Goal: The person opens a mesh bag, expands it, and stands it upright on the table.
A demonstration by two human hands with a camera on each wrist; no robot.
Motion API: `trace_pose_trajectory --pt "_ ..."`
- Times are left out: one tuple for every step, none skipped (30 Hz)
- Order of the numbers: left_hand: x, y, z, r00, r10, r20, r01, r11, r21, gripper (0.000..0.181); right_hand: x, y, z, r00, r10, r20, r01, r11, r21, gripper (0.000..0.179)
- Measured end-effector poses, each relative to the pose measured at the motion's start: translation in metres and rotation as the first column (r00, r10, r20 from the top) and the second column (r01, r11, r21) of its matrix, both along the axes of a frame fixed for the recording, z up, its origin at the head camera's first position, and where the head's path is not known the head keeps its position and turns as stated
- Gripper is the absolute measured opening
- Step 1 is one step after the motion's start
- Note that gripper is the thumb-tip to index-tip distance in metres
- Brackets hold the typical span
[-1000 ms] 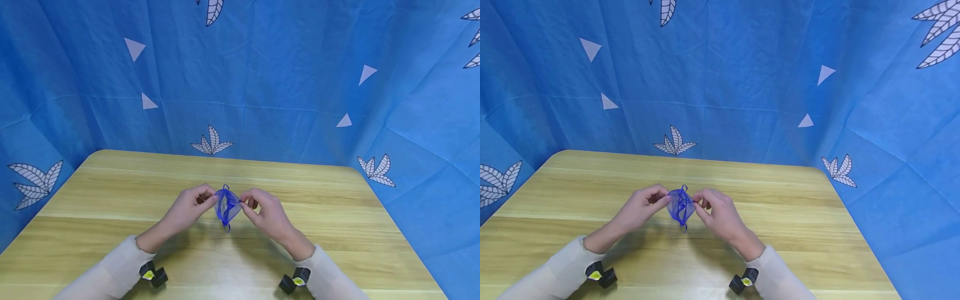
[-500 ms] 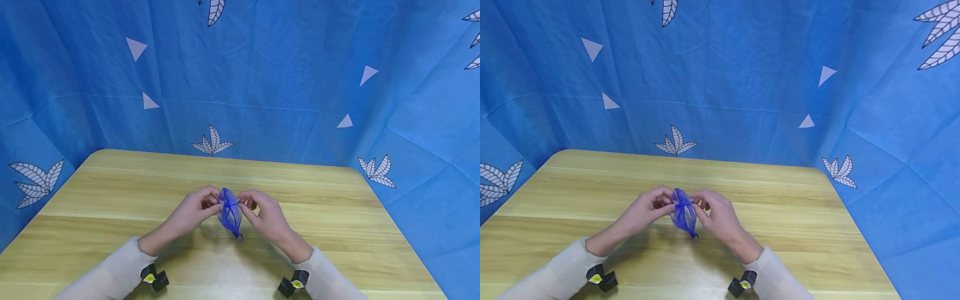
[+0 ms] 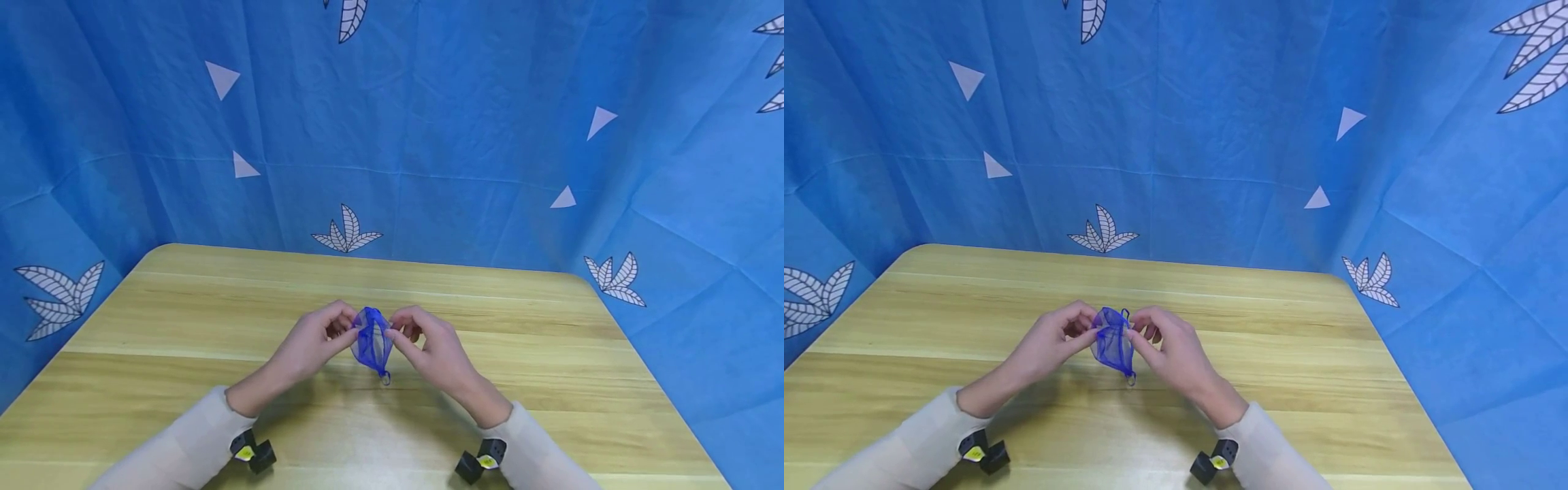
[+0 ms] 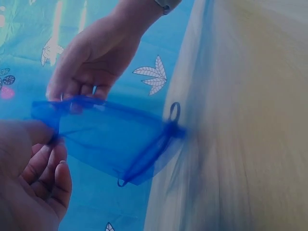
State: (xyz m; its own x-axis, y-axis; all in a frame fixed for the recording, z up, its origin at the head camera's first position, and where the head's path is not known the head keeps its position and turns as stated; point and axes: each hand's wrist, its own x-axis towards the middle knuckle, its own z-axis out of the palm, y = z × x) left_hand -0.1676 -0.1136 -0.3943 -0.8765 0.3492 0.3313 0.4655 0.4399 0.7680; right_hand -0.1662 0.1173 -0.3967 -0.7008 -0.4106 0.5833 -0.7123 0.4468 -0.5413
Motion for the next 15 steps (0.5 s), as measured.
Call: trace_pose_trajectory --pt "0.0008 0.0002 0.0004 1.0 -0.006 -0.009 0.006 1.0 0.0 0.009 0.0002 -0.0001 0.0002 1.0 0.001 0.018 -0.001 1.0 -0.008 0.013" --pt "0.0012 0.0004 0.0002 1.0 -0.013 -0.021 0.013 1.0 -0.002 0.01 0.0003 -0.0002 0.0002 0.999 0.004 0.035 -0.003 1.0 -0.015 0.013" --pt "0.0018 0.0006 0.0 0.999 -0.023 -0.035 0.023 1.0 -0.005 0.01 0.0005 -0.0004 0.0005 0.999 0.007 0.051 -0.006 1.0 -0.022 0.013" --pt "0.0021 0.0011 -0.0003 0.998 -0.033 -0.049 0.032 0.999 -0.01 0.01 0.0008 -0.0006 0.0008 0.998 0.01 0.064 -0.009 1.0 -0.025 0.013" --pt "0.0026 0.0014 -0.0007 0.997 -0.043 -0.065 0.042 0.999 -0.017 0.01 0.0009 -0.0008 0.0008 0.997 0.013 0.077 -0.011 1.0 -0.025 0.012" --pt "0.0025 0.002 -0.0015 0.996 -0.049 -0.08 0.048 0.999 -0.026 0.011 0.0008 -0.0009 0.0007 0.996 0.015 0.088 -0.014 1.0 -0.022 0.012" --pt "0.0025 0.0026 -0.0024 0.994 -0.055 -0.094 0.051 0.998 -0.036 0.012 0.0007 -0.0011 0.0004 0.995 0.018 0.099 -0.016 1.0 -0.016 0.013" --pt "0.0026 0.0031 -0.0032 0.992 -0.058 -0.108 0.053 0.998 -0.046 0.012 0.0007 -0.0013 0.0002 0.994 0.02 0.109 -0.019 1.0 -0.008 0.013" --pt "0.003 0.0036 -0.0034 0.991 -0.061 -0.119 0.054 0.997 -0.054 0.013 0.0008 -0.0015 0.0 0.993 0.02 0.118 -0.02 1.0 0.004 0.013" --pt "0.0033 0.0042 -0.0038 0.989 -0.063 -0.131 0.055 0.997 -0.061 0.013 0.0007 -0.0016 -0.0005 0.992 0.018 0.124 -0.021 1.0 0.018 0.013" --pt "0.0036 0.0046 -0.0041 0.988 -0.064 -0.143 0.054 0.996 -0.07 0.013 0.0007 -0.0017 -0.0011 0.992 0.017 0.128 -0.021 0.999 0.032 0.014" --pt "0.004 0.0051 -0.0043 0.986 -0.068 -0.154 0.057 0.995 -0.076 0.014 0.0005 -0.0021 -0.0016 0.992 0.017 0.128 -0.023 0.999 0.046 0.015" --pt "0.0045 0.0054 -0.0046 0.983 -0.074 -0.166 0.061 0.995 -0.083 0.014 0.0003 -0.0025 -0.0023 0.992 0.018 0.128 -0.026 0.998 0.059 0.015" --pt "0.0051 0.0058 -0.0048 0.981 -0.082 -0.176 0.067 0.994 -0.087 0.014 0.0001 -0.0029 -0.0028 0.992 0.02 0.123 -0.03 0.997 0.072 0.014" --pt "0.0058 0.0061 -0.0051 0.979 -0.091 -0.185 0.075 0.993 -0.093 0.014 0.0 -0.0035 -0.0034 0.993 0.025 0.119 -0.035 0.996 0.085 0.013"
